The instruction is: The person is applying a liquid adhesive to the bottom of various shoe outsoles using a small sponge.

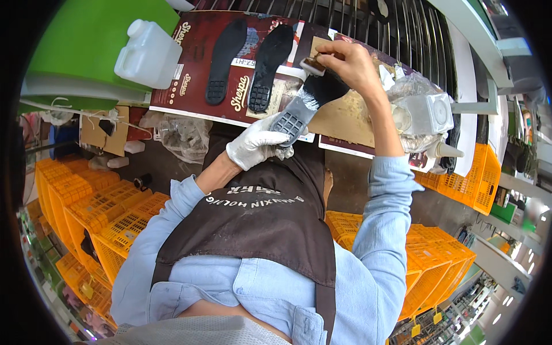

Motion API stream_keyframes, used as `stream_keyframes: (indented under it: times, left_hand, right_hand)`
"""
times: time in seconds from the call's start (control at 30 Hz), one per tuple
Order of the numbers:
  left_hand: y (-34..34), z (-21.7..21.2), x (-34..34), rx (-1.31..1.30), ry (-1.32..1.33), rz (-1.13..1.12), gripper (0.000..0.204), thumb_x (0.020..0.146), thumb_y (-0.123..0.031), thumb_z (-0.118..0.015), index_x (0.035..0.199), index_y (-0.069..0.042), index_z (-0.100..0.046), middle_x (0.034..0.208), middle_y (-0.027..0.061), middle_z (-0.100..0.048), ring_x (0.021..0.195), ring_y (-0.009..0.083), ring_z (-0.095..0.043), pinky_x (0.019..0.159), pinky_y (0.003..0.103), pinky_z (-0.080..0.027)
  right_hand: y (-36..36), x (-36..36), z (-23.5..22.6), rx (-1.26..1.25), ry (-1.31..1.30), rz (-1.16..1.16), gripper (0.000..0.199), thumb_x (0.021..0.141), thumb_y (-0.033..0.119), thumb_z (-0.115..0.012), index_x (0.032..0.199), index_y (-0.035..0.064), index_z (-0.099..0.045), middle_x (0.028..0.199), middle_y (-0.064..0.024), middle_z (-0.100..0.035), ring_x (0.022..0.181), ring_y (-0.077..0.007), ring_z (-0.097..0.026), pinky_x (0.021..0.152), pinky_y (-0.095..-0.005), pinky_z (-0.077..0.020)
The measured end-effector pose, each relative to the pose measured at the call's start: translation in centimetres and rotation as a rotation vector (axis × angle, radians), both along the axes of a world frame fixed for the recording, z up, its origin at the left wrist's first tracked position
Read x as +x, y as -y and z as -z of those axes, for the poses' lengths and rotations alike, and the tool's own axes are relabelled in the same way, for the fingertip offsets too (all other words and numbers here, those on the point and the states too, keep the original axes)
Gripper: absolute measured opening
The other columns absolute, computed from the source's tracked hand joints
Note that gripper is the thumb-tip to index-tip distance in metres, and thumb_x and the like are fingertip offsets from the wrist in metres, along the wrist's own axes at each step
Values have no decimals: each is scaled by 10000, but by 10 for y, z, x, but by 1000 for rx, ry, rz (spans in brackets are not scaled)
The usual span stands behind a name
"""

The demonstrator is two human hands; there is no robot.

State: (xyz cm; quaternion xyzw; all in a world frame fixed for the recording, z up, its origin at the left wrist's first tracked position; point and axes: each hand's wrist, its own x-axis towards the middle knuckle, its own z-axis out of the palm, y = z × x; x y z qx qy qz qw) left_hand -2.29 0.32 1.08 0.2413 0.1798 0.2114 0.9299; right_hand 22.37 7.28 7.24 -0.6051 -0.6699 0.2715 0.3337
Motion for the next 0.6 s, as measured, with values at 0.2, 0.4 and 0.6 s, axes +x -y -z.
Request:
stream_keyframes:
  times: [0.2, 0.4, 0.6]
  left_hand:
    - [0, 3, -1, -31, 29, -11, 550, 864, -113, -633, 1345, 23, -404, 1201, 135, -586, 839, 143, -634, 743, 291, -557]
    - [2, 1, -4, 14, 19, -41, 540, 851, -94, -659, 1322, 33, -428, 1118, 114, -605, 815, 150, -638, 733, 289, -554]
    - [2, -1, -7, 6, -15, -52, 527, 844, -74, -668, 1308, 22, -438, 1048, 108, -625, 796, 152, -650, 716, 266, -553]
  right_hand:
    - [6, -16, -5, -86, 53, -351, 215, 797, 96, -694, 975, -26, -698, 865, -108, -704, 759, -158, -653, 696, -285, -510]
    - [11, -26, -9, -299, -215, -439, 204, 789, 70, -716, 975, -13, -707, 874, -88, -710, 781, -151, -657, 705, -287, -513]
    - [14, -34, -8, -113, -115, -152, 190, 812, 76, -681, 976, -18, -698, 885, -82, -707, 767, -156, -655, 715, -277, -514]
